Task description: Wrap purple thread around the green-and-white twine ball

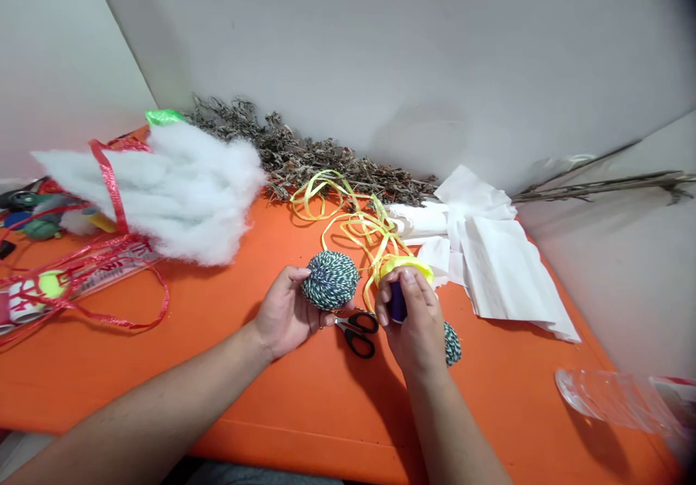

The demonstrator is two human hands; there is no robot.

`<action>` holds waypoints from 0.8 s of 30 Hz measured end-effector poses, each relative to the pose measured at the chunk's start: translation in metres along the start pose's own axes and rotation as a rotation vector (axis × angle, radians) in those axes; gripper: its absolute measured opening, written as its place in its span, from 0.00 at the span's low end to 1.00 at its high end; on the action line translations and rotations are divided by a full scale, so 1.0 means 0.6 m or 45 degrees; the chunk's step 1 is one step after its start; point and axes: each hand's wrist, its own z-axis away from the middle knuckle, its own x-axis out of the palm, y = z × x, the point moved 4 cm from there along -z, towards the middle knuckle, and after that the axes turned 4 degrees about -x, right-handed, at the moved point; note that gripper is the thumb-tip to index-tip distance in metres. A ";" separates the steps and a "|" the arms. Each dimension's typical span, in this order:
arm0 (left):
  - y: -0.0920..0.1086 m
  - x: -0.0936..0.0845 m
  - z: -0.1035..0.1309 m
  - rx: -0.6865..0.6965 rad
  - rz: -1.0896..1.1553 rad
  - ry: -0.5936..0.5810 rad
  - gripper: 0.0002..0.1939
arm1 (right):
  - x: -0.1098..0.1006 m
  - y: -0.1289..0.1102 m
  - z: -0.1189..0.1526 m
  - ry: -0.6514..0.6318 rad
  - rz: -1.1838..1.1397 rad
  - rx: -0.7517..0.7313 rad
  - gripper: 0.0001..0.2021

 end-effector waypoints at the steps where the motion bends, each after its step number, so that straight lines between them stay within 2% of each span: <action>1: -0.001 -0.001 0.000 -0.019 0.005 -0.015 0.17 | 0.000 0.002 0.000 -0.007 0.017 0.005 0.12; 7: -0.006 -0.002 -0.001 -0.068 0.018 -0.114 0.20 | 0.008 0.012 0.002 -0.098 0.079 0.075 0.18; 14: -0.013 -0.001 0.000 -0.082 -0.025 -0.195 0.20 | 0.013 0.013 0.003 -0.205 0.053 0.105 0.18; 16: -0.013 0.001 0.000 -0.026 -0.079 -0.172 0.19 | 0.014 0.014 0.005 -0.254 0.036 0.118 0.18; 20: -0.014 0.000 0.000 0.082 -0.151 -0.025 0.17 | 0.015 0.013 0.007 -0.294 0.040 0.109 0.18; 24: -0.015 -0.001 -0.005 0.087 -0.166 -0.006 0.15 | 0.015 0.012 0.007 -0.298 0.039 0.125 0.18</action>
